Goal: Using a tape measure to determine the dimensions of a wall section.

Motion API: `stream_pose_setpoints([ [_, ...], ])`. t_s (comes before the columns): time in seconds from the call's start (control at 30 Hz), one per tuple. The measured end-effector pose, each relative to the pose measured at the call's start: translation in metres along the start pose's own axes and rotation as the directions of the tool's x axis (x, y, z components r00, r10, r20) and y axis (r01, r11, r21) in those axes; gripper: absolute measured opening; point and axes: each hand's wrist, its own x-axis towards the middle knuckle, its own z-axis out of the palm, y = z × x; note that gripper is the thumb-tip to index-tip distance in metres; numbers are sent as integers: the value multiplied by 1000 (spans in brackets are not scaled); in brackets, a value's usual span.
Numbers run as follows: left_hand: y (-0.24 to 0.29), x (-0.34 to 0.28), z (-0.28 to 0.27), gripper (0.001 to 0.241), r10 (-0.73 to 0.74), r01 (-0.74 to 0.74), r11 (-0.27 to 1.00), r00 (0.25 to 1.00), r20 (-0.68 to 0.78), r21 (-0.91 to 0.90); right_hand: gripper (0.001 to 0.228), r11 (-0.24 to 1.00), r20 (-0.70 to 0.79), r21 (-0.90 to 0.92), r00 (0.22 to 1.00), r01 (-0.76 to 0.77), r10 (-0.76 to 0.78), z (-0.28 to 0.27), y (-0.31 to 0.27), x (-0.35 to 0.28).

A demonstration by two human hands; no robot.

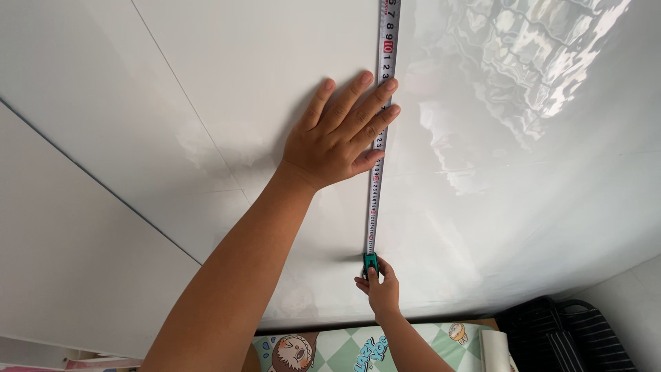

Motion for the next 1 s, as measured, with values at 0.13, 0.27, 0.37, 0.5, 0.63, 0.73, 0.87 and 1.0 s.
stream_pose_setpoints([
  [0.13,-1,1,0,77,0,0,1000,1000,-2,-31,47,999,31,-48,1000,5,-4,-4,-3,-1],
  [0.27,0,0,0,79,4,-3,1000,1000,15,-18,45,999,-22,0,999,-32,32,-3,5,3],
  [0.37,-1,1,1,78,-4,4,999,1000,12,-39,45,999,-40,33,999,-18,19,5,3,2],
  [0.5,1,1,0,75,-2,2,1000,1000,-4,-20,45,999,-47,30,998,-27,29,7,0,-5],
  [0.63,0,-1,1,78,0,0,1000,1000,17,-16,46,998,-61,2,996,-58,58,9,-4,-7],
  [0.73,-1,-1,3,80,10,-9,1000,1000,29,-28,46,999,-74,26,997,-34,36,9,-2,-3],
  [0.87,-1,-1,1,77,13,-13,1000,1000,3,-8,38,1000,-76,24,997,-15,17,7,-2,1],
  [1.0,0,-1,3,79,2,-2,1000,1000,-3,-17,37,999,-112,17,993,-44,45,13,-11,1],
])
